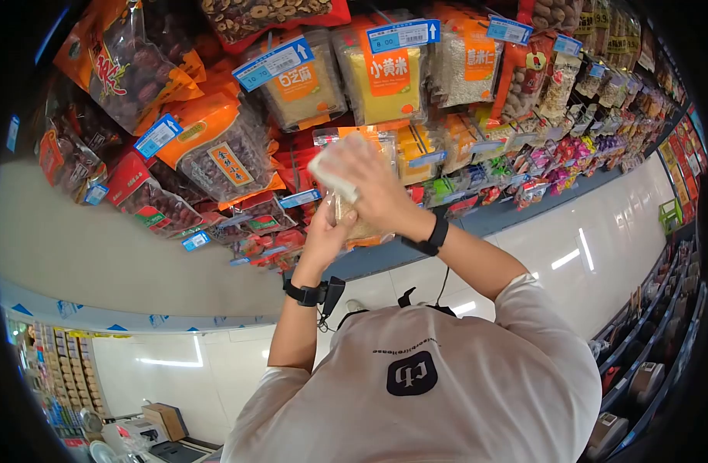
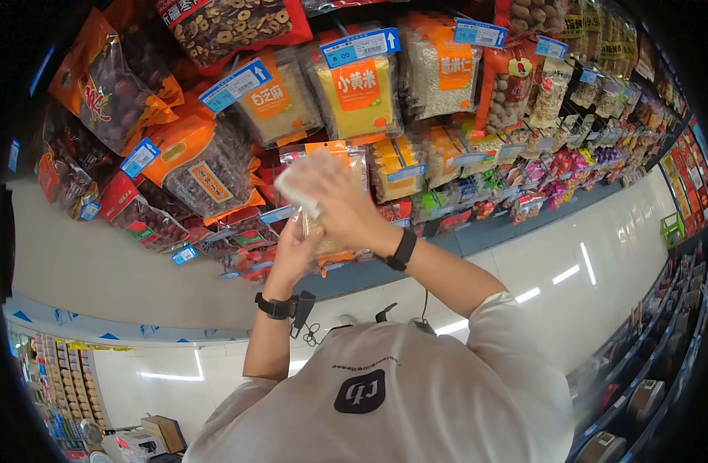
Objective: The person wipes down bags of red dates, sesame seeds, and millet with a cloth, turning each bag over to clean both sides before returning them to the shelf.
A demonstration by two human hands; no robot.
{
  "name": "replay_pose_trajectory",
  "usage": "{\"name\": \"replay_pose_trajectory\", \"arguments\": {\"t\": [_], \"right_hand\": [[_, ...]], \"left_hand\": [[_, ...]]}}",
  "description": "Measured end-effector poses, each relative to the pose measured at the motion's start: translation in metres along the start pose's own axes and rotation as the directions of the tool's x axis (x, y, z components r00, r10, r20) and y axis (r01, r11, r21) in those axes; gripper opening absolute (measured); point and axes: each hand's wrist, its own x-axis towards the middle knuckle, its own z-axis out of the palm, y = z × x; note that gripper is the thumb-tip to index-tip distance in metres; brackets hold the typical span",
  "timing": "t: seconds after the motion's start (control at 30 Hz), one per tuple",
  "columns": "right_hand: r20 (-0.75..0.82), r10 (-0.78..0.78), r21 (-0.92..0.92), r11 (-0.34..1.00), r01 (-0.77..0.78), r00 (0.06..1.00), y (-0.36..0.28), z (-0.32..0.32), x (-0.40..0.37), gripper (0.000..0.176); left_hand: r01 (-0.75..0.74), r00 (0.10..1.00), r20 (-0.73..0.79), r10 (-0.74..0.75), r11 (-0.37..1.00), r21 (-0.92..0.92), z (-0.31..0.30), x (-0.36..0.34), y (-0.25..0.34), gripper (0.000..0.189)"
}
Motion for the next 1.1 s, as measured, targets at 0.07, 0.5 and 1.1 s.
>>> {"name": "replay_pose_trajectory", "arguments": {"t": [0.07,0.5,1.1], "right_hand": [[-0.224,0.229,0.06,0.973,-0.221,0.947,0.03,0.002,0.002,0.053],[-0.339,0.387,0.14,0.922,-0.361,0.858,0.024,0.019,-0.033,0.051],[0.23,-0.029,-0.087,0.995,0.05,0.973,0.0,-0.003,-0.059,0.067]], "left_hand": [[0.083,0.996,0.006,-0.084,0.994,0.073,0.0,-0.005,0.011,0.057],[-0.097,0.994,0.028,0.102,0.988,-0.124,0.011,0.012,0.012,0.054],[-0.078,0.98,-0.196,-0.03,0.85,-0.52,-0.004,0.02,0.005,0.041]]}}
